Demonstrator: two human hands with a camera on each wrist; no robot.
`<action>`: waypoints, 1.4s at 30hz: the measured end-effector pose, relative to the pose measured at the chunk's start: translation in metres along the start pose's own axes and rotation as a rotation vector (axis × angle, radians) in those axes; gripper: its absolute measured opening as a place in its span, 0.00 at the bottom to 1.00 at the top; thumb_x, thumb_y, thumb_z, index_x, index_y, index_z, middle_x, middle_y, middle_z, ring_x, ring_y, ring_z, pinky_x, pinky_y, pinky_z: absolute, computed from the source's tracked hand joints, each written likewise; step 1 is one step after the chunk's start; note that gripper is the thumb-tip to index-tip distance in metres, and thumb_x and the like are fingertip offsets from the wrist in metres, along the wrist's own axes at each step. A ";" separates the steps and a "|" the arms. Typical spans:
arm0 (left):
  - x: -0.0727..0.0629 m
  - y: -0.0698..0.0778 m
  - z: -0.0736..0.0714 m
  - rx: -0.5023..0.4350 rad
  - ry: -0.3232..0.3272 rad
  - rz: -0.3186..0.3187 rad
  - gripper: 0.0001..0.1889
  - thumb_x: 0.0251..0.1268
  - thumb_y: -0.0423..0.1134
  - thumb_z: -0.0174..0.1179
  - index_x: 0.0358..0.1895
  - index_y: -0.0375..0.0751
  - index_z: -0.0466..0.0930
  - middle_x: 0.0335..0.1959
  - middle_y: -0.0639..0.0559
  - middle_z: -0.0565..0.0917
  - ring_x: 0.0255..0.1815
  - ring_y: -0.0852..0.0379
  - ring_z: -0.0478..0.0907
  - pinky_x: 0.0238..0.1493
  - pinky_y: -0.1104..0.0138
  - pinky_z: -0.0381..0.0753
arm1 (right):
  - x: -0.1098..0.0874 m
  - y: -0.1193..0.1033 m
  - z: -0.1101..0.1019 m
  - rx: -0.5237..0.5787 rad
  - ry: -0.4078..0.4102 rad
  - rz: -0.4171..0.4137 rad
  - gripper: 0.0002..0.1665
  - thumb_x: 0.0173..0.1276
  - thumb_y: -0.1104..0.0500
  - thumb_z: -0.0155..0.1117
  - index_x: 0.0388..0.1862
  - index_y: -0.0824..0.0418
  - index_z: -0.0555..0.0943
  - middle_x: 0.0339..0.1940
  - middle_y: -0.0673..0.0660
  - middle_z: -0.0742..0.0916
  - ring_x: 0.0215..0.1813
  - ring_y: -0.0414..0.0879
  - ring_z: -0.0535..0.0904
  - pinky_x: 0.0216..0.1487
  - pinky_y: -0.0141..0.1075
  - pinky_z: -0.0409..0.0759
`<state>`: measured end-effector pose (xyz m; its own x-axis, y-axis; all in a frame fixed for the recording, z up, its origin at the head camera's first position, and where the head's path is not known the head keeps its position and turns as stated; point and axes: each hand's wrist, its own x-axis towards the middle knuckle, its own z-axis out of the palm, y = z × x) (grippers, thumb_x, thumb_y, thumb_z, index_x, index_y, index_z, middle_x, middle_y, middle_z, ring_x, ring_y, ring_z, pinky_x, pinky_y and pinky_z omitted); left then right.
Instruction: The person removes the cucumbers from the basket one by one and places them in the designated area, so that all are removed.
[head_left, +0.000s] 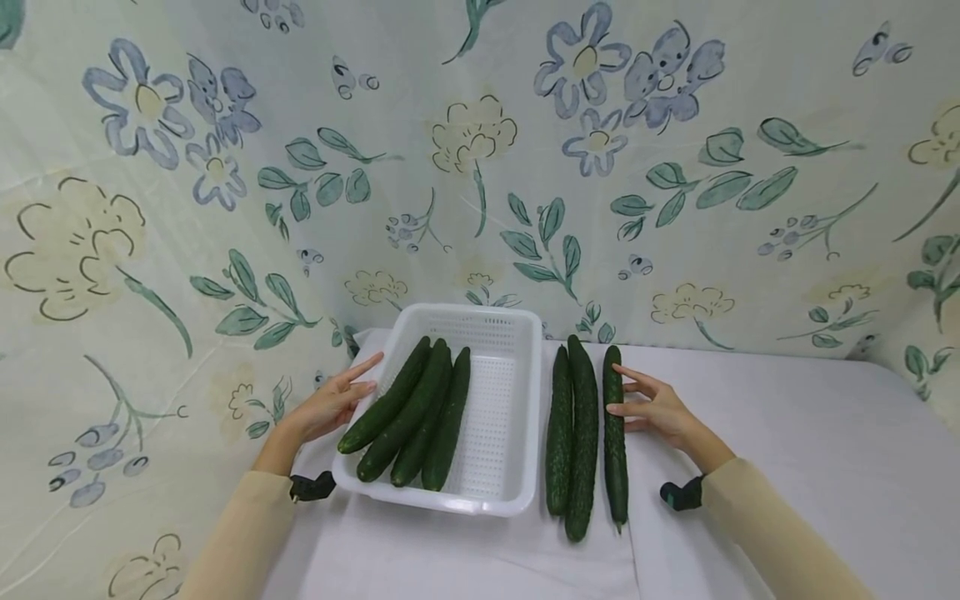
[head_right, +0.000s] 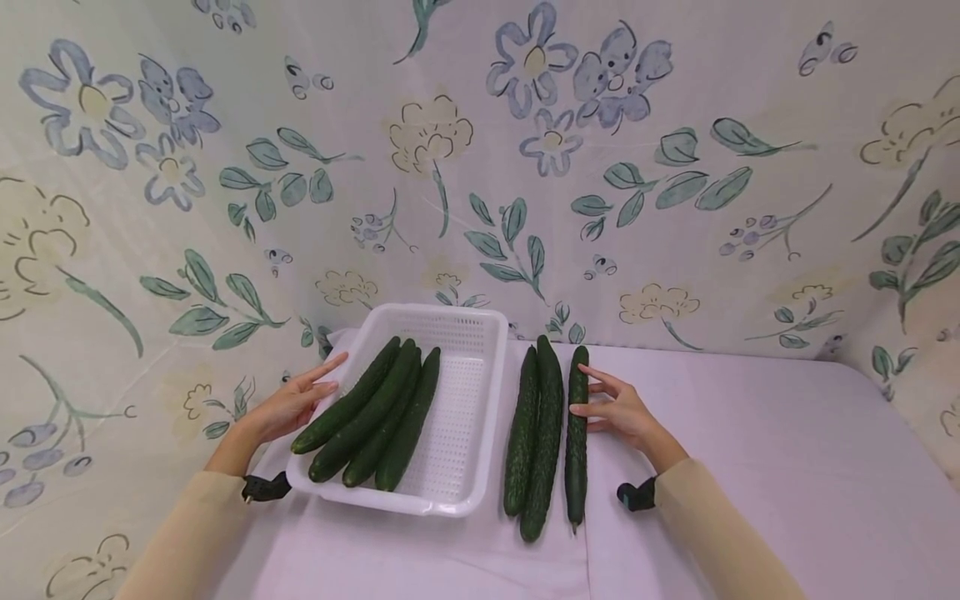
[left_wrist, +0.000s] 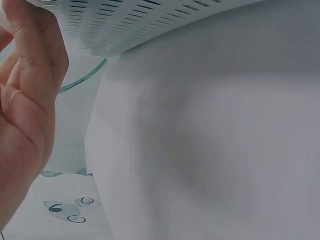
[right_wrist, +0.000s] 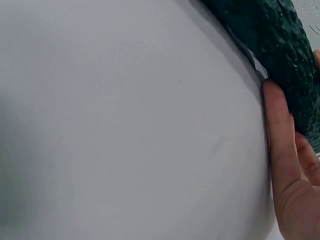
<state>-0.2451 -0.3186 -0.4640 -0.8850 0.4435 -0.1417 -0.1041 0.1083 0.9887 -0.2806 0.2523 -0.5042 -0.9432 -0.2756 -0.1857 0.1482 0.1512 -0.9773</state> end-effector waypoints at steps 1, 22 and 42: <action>0.000 0.000 0.000 -0.002 -0.001 0.000 0.32 0.82 0.40 0.47 0.82 0.59 0.46 0.27 0.53 0.78 0.18 0.63 0.66 0.22 0.71 0.68 | 0.000 0.001 0.000 -0.002 0.006 0.003 0.55 0.61 0.63 0.75 0.81 0.56 0.55 0.71 0.74 0.60 0.46 0.48 0.82 0.43 0.48 0.84; -0.001 -0.002 -0.001 0.010 0.008 0.015 0.32 0.82 0.39 0.47 0.82 0.58 0.47 0.24 0.54 0.76 0.17 0.62 0.64 0.21 0.70 0.66 | 0.003 -0.002 0.005 -0.059 0.035 -0.022 0.51 0.58 0.64 0.77 0.77 0.67 0.61 0.62 0.75 0.69 0.43 0.48 0.83 0.43 0.50 0.84; 0.001 -0.003 -0.002 0.009 0.013 0.010 0.32 0.82 0.39 0.46 0.81 0.59 0.47 0.30 0.54 0.80 0.20 0.62 0.69 0.24 0.71 0.70 | -0.005 -0.006 -0.004 -0.161 0.126 -0.061 0.46 0.61 0.59 0.77 0.73 0.70 0.65 0.57 0.75 0.75 0.41 0.53 0.87 0.44 0.43 0.84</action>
<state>-0.2462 -0.3203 -0.4669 -0.8919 0.4329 -0.1307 -0.0910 0.1114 0.9896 -0.2781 0.2561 -0.4974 -0.9802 -0.1693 -0.1024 0.0497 0.2902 -0.9557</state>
